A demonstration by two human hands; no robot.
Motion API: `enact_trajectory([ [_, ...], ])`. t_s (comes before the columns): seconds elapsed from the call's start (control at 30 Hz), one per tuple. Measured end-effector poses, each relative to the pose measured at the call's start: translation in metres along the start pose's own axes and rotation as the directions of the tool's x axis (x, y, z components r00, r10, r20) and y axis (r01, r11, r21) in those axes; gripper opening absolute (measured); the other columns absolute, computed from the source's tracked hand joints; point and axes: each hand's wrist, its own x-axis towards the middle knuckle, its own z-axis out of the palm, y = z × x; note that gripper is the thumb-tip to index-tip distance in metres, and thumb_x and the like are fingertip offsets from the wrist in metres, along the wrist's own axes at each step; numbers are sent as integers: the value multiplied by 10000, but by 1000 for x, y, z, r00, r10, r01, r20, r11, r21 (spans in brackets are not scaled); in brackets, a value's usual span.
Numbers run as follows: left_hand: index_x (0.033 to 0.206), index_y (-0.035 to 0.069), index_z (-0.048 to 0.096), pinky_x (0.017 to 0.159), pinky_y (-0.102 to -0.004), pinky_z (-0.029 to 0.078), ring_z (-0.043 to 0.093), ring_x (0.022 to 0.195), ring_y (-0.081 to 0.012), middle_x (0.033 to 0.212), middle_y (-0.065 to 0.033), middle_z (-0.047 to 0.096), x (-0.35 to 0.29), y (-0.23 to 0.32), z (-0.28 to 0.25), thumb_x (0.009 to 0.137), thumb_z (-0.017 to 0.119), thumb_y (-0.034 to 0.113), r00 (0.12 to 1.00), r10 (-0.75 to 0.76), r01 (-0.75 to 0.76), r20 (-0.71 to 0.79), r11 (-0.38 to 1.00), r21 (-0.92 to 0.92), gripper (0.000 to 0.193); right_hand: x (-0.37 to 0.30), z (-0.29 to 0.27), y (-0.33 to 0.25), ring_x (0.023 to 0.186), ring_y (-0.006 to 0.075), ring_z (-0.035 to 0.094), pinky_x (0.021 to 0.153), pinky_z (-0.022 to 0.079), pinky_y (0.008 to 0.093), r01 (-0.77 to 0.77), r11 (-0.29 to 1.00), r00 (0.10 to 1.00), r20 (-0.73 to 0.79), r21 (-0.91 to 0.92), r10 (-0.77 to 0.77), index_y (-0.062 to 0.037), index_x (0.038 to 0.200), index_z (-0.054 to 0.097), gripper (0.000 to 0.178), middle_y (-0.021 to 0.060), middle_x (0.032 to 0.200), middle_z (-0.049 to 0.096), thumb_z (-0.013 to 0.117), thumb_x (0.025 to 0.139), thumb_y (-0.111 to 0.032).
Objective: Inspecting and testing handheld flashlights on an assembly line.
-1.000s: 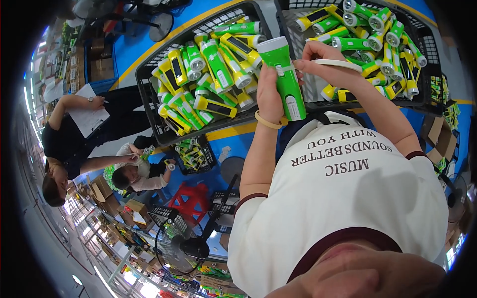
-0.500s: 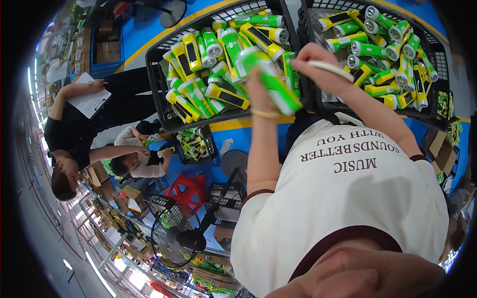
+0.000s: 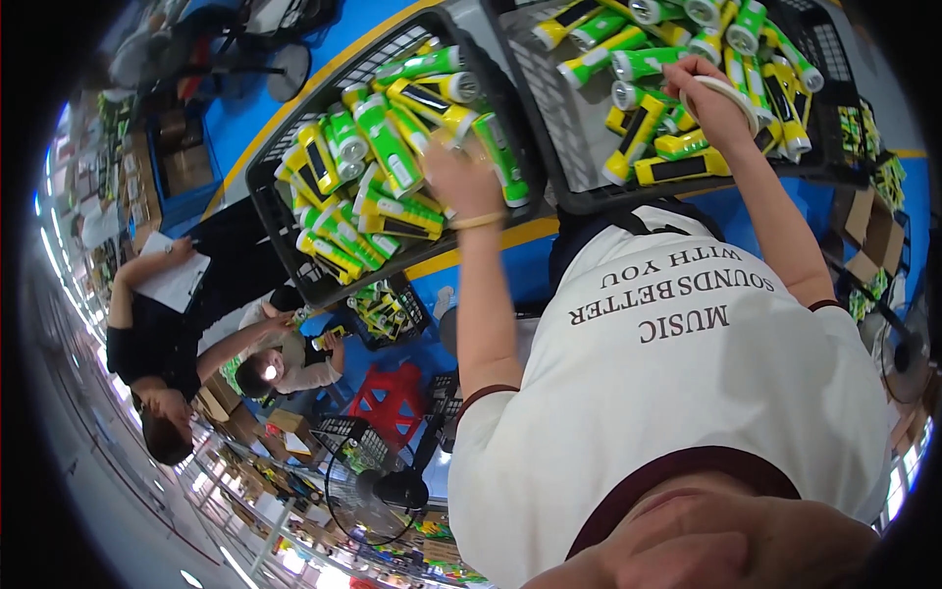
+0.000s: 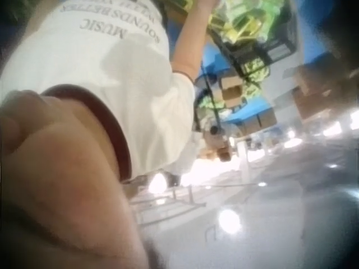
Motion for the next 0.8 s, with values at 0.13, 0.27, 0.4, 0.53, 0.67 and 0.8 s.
enact_trajectory([
  [0.13,939,-8,551,783,-388,457,564,922,-337,967,-187,591,-55,63,119,695,651,216,580,42,-84,813,996,8,346,-1,-28,-3,700,49,501,588,355,173,54,977,998,8,204,-56,-85,842,547,145,-16,710,530,583,857,-224],
  [0.27,1054,-30,476,794,-379,463,578,936,-340,1038,-215,579,-76,49,162,626,704,286,248,-88,-87,965,990,113,579,-15,-54,-11,653,27,478,520,294,154,63,986,998,3,155,-64,-96,829,545,147,-35,704,528,588,853,-234],
  [0.4,1189,14,403,770,-331,450,588,889,-269,998,-174,585,-75,23,156,682,669,215,472,-71,373,879,919,-126,607,-26,-65,-6,684,56,515,584,376,179,-58,989,994,97,137,44,-82,832,545,115,-8,734,548,577,849,-191],
  [0.53,1208,-8,384,896,-260,355,468,1033,-148,1130,-82,490,-60,72,90,777,523,53,616,87,708,783,373,-599,458,-38,-43,-23,727,94,547,667,435,219,-186,981,911,386,62,148,-43,835,539,121,20,761,566,565,837,-161],
  [0.67,1262,-13,333,900,-272,360,473,1030,-149,1158,-87,474,-52,115,53,890,452,255,772,11,614,636,250,-749,474,-41,3,-39,685,83,520,643,428,215,-272,945,834,535,184,135,-37,813,530,151,15,723,552,594,830,-173],
  [0.8,1262,-17,326,872,-267,377,473,1013,-142,1154,-87,472,-52,118,31,927,411,338,878,-41,467,477,295,-834,496,-38,33,-49,651,63,488,605,413,206,-188,970,843,531,152,80,-42,803,533,175,-5,697,522,610,831,-196],
])
